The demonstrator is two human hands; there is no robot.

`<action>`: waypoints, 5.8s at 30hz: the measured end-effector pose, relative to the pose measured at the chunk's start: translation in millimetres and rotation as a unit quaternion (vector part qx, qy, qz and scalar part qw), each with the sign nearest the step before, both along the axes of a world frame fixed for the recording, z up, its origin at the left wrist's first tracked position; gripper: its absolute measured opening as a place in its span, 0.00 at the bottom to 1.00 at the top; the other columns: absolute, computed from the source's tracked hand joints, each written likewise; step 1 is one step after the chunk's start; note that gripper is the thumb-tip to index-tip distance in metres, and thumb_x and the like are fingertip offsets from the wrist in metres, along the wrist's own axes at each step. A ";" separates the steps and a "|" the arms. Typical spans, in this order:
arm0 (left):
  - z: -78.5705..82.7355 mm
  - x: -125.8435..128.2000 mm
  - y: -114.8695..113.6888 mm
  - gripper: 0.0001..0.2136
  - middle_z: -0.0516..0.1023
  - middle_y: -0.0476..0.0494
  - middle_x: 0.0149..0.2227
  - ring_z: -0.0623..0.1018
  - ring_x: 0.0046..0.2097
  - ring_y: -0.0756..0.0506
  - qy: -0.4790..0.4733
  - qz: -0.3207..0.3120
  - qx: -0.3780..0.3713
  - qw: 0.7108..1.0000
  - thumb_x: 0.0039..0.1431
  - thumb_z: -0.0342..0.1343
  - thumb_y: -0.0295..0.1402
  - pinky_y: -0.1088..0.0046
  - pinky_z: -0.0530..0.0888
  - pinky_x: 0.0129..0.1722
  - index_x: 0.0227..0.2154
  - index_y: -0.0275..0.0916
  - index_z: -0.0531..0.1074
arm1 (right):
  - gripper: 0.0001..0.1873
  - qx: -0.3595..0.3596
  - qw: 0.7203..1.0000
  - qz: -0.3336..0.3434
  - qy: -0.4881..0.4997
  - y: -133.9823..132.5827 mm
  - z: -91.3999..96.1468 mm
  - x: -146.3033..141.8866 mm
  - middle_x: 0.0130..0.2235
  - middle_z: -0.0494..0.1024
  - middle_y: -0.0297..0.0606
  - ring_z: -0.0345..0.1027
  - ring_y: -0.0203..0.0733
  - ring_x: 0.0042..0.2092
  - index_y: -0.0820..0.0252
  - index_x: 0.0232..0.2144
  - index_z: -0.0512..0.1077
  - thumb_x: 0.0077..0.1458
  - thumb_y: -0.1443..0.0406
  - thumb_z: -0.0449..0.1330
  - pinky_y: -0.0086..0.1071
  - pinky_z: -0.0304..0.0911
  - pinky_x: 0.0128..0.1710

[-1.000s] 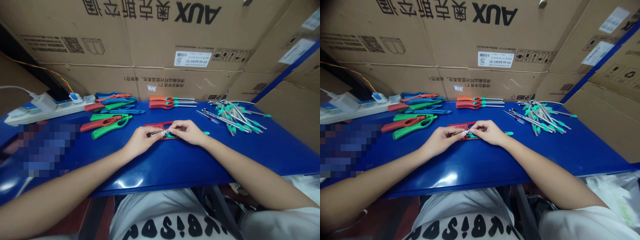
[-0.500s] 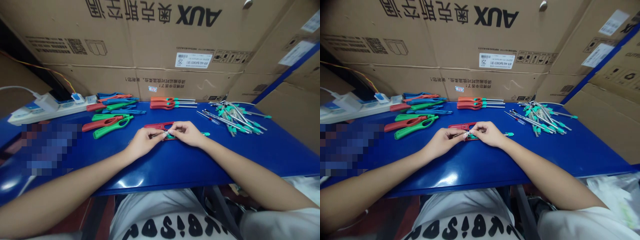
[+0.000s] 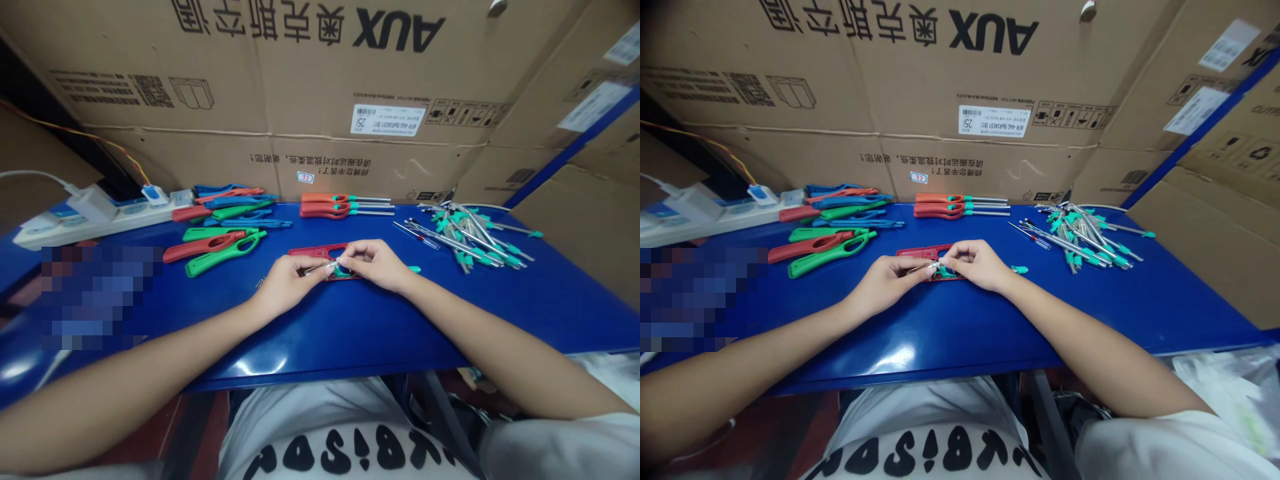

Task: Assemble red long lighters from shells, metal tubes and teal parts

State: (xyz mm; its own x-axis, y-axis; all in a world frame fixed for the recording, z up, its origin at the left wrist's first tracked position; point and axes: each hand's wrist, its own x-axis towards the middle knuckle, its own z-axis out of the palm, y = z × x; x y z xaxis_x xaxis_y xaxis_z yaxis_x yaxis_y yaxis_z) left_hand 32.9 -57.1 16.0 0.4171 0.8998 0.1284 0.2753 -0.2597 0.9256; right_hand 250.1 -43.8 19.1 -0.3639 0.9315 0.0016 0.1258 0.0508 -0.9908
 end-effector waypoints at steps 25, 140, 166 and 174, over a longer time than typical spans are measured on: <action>-1.3 0.2 0.5 0.15 0.85 0.41 0.42 0.83 0.43 0.41 -0.035 0.015 0.013 0.999 0.55 0.66 0.40 0.67 0.78 0.46 0.41 0.37 0.82 | 0.26 0.023 0.999 0.008 -0.039 1.8 5.7 -0.1 0.23 0.72 0.31 0.60 0.31 0.25 0.63 0.26 0.75 0.45 0.44 0.69 0.28 0.56 0.26; 11.2 -18.6 11.2 0.07 0.78 0.47 0.30 0.74 0.29 0.51 0.167 -0.077 0.172 0.968 0.59 0.64 0.35 0.75 0.68 0.30 0.38 0.41 0.84 | 0.11 0.352 0.905 0.122 -0.206 -0.3 -7.7 9.5 0.43 0.73 0.39 0.70 0.40 0.42 0.56 0.43 0.76 0.55 0.67 0.65 0.35 0.67 0.42; 15.0 -32.3 26.0 0.19 0.75 0.35 0.57 0.73 0.58 0.37 0.285 -0.017 0.358 0.889 0.66 0.55 0.36 0.55 0.70 0.60 0.58 0.35 0.72 | 0.12 0.140 0.976 -0.093 -0.140 21.6 8.3 34.1 0.30 0.76 0.37 0.72 0.40 0.30 0.59 0.33 0.71 0.53 0.58 0.66 0.37 0.69 0.34; 21.8 -30.0 15.9 0.16 0.81 0.38 0.46 0.80 0.47 0.42 0.216 -0.033 0.385 0.897 0.66 0.58 0.40 0.66 0.76 0.49 0.49 0.35 0.77 | 0.20 0.025 0.996 -0.038 -0.078 17.2 21.3 37.0 0.32 0.79 0.38 0.74 0.37 0.30 0.61 0.38 0.75 0.47 0.55 0.71 0.33 0.69 0.33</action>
State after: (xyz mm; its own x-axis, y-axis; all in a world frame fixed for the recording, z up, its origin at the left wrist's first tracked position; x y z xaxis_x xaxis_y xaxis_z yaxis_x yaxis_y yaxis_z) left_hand 3.0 -41.2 37.7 0.6271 0.5851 0.5143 0.5254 -0.8051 0.2754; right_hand 287.1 -26.6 40.4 -0.2923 0.9563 -0.0028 0.2836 0.0839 -0.9553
